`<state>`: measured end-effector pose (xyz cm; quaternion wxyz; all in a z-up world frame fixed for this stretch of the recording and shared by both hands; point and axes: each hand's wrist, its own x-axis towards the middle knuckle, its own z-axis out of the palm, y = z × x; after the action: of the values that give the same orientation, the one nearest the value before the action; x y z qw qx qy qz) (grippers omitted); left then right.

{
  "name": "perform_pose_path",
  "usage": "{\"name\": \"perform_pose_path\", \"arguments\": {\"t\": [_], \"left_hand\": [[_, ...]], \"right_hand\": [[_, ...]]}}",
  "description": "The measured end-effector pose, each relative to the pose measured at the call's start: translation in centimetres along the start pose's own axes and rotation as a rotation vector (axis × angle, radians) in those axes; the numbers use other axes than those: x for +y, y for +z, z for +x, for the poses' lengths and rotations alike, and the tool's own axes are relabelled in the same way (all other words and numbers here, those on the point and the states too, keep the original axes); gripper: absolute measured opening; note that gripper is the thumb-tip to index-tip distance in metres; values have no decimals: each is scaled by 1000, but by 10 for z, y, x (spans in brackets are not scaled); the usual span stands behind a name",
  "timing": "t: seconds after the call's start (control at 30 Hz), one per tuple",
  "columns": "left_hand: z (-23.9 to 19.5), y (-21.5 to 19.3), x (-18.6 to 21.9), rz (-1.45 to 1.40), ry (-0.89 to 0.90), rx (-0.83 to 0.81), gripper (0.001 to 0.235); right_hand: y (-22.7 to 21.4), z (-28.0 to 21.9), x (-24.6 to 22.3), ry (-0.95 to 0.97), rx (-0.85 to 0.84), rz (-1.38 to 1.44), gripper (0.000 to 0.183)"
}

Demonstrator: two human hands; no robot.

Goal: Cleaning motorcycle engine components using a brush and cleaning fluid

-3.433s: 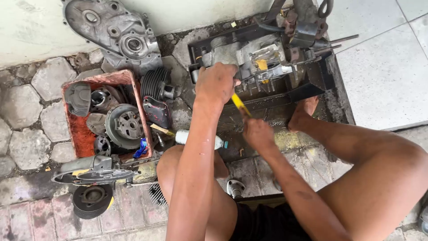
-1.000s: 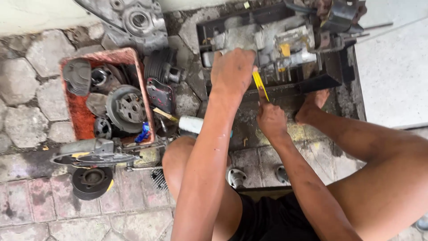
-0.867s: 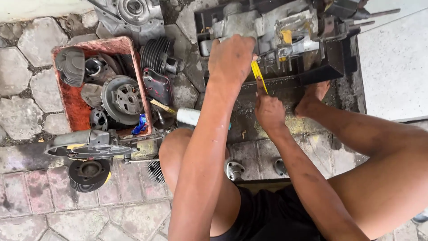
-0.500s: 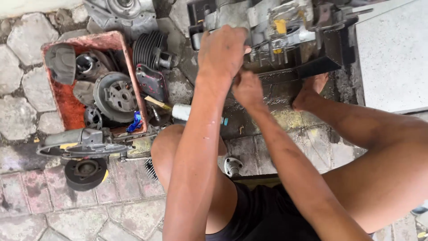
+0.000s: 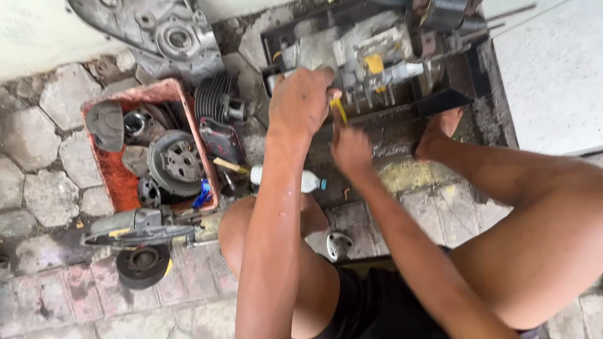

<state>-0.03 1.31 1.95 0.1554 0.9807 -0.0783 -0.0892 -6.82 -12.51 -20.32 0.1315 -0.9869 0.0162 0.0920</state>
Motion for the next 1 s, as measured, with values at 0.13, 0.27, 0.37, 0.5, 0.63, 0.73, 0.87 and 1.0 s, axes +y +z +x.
{"name": "perform_pose_path", "arguments": {"t": [0.13,0.27,0.37,0.5,0.63,0.73,0.87,1.0], "left_hand": [[-2,-3,3,-39,-17,-61,16],[-7,-1,4,-21,3,-42,12],[-12,1,2,-45,11,-50,12],[-5,-7,0,-75,25,-47,13],[-3,-1,-2,-74,23,-54,13],[-4,4,-1,-76,25,-25,11],[3,6,-2,-63,41,-13,15],[5,16,-4,-18,31,-33,20]], "right_hand": [[-85,-36,-24,14,-125,217,33],[-46,27,-24,-3,-92,384,28],[-7,23,-23,-69,-34,279,23],[-110,-39,-17,-34,-250,211,48],[-113,-36,17,-154,-123,-80,42],[-109,-23,25,-89,-197,-47,42],[-130,-18,-3,-55,-267,-78,40],[-137,-5,13,10,-315,-86,42]]}}
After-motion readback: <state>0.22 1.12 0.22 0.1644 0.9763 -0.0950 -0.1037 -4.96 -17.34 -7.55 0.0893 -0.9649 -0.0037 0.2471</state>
